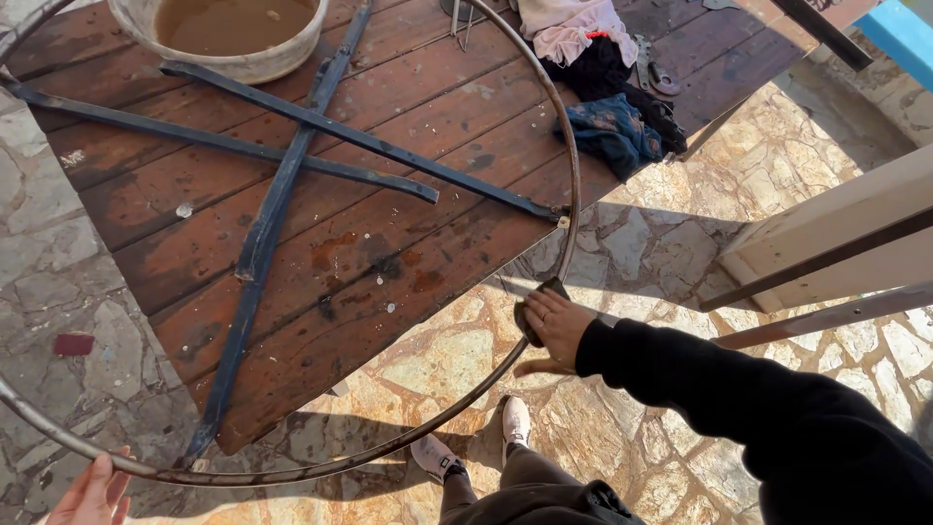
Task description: Sanding a circular metal frame using a wet sanding block
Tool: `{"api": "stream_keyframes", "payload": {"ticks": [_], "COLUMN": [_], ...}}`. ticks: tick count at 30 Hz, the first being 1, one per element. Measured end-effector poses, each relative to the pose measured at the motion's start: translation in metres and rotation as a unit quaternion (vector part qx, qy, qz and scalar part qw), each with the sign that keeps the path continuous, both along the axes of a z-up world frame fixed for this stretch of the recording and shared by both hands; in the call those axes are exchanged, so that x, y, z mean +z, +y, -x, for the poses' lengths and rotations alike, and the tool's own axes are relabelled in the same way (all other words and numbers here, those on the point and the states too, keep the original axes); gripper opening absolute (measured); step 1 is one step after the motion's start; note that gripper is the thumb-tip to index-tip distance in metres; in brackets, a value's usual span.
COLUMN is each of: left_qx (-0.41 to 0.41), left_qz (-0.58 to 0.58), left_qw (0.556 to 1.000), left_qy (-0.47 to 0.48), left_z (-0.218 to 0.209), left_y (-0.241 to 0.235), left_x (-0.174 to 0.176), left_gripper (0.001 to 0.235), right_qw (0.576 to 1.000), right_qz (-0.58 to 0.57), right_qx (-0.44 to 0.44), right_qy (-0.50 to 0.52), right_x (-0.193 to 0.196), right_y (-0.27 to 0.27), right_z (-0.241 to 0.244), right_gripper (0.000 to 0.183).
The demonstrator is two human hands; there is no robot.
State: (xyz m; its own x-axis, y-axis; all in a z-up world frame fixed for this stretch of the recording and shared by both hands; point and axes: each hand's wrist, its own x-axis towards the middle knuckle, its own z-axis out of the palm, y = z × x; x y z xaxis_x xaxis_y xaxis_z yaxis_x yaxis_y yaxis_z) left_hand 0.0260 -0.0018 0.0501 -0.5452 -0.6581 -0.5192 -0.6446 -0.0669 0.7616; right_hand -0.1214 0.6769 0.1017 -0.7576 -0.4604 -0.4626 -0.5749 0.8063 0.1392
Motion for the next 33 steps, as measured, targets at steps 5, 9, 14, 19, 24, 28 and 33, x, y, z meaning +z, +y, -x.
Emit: {"api": "stream_keyframes", "payload": {"ticks": [5, 9, 14, 19, 24, 28, 33], "left_qx": [-0.007, -0.004, -0.051, -0.081, -0.110, -0.116, -0.118], "left_qz": [-0.019, -0.007, -0.034, -0.011, 0.007, 0.005, 0.015], "left_qw": [0.999, 0.998, 0.996, 0.995, 0.992, 0.992, 0.992], "left_qy": [0.045, 0.055, 0.058, 0.058, 0.056, 0.042, 0.050], "left_z": [-0.007, -0.004, 0.000, 0.046, 0.106, 0.111, 0.136], "left_y": [-0.014, -0.024, -0.037, -0.084, -0.089, -0.077, -0.060], "left_x": [-0.024, -0.042, -0.049, -0.022, 0.028, 0.045, 0.086], "left_gripper": [0.026, 0.027, 0.041, 0.040, 0.039, 0.038, 0.037], "right_qw": [0.998, 0.989, 0.937, 0.752, 0.756, 0.699, 0.656], "right_qz": [0.002, 0.021, 0.173, 0.479, 0.510, 0.553, 0.579], "right_qx": [-0.015, -0.077, -0.288, -0.444, -0.393, -0.441, -0.484], "right_qy": [0.059, 0.124, 0.093, 0.092, 0.118, 0.106, 0.039], "right_x": [-0.026, -0.046, -0.040, -0.036, -0.059, -0.065, -0.010], "right_y": [0.042, 0.017, -0.010, -0.044, -0.079, -0.030, -0.090], "right_z": [0.056, 0.019, 0.017, -0.004, -0.041, 0.001, -0.048], "right_gripper": [0.130, 0.124, 0.118, 0.109, 0.099, 0.101, 0.100]}}
